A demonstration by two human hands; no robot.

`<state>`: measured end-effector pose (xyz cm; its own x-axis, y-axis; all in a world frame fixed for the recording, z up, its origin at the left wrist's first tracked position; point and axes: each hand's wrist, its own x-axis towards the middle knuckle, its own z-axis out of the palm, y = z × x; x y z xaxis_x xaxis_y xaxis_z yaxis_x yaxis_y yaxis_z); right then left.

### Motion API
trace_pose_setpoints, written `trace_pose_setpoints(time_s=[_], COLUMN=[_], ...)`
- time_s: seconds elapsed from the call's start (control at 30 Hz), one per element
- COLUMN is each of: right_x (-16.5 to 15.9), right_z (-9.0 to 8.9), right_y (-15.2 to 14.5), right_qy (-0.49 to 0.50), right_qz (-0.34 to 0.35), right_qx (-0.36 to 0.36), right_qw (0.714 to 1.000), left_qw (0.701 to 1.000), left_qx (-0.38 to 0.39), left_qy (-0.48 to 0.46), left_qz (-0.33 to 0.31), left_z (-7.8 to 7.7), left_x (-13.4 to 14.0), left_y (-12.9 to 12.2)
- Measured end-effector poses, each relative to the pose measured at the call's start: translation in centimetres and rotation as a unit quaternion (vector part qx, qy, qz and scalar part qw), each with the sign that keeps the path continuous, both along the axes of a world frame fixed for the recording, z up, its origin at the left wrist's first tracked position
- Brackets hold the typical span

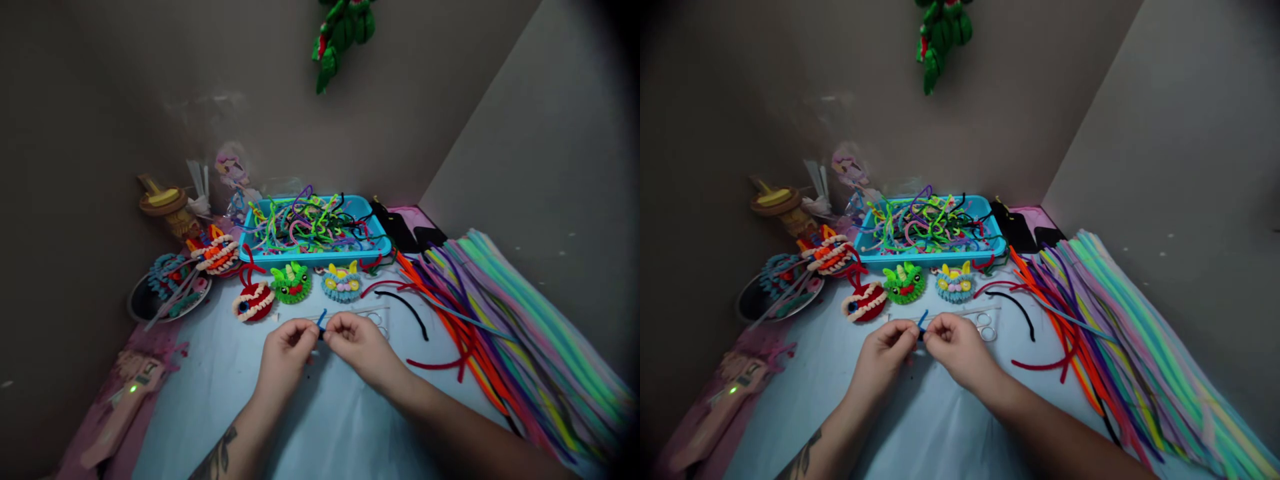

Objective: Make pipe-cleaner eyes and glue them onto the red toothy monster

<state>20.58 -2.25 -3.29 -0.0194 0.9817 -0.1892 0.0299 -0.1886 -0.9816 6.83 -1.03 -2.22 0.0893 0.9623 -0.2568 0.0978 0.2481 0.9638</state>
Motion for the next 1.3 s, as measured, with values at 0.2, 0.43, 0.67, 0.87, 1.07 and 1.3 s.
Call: trace_pose_setpoints(time_s=[0.2, 0.43, 0.67, 0.87, 1.07, 1.3], right_x=[2.9, 7.3, 8.3, 8.8, 8.2, 7.8], right_z=[1.1, 2.6, 2.2, 2.1, 2.1, 1.6], right_y=[0.7, 1.1, 1.1, 1.4, 1.3, 1.2], right_qy=[-0.121, -0.580, -0.589, -0.611, -0.616, -0.621], right_qz=[0.112, 0.188, 0.211, 0.240, 0.251, 0.216], right_qx=[0.021, 0.088, 0.066, 0.072, 0.077, 0.079], right_qw=[0.986, 0.787, 0.777, 0.751, 0.743, 0.749], left_qw=[1.000, 0.999, 0.987, 0.980, 0.987, 0.992], left_qx=[0.002, -0.028, -0.105, -0.122, -0.091, -0.053], left_qy=[0.004, -0.032, -0.123, -0.156, -0.130, -0.112], left_qz=[-0.008, 0.006, 0.022, 0.020, 0.004, 0.016], left_z=[-0.1, -0.9, -0.5, -0.2, -0.8, -1.2], left_x=[-0.4, -0.9, -0.6, -0.7, -1.0, -1.3], left_y=[0.2, 0.7, 0.8, 0.8, 0.9, 1.2])
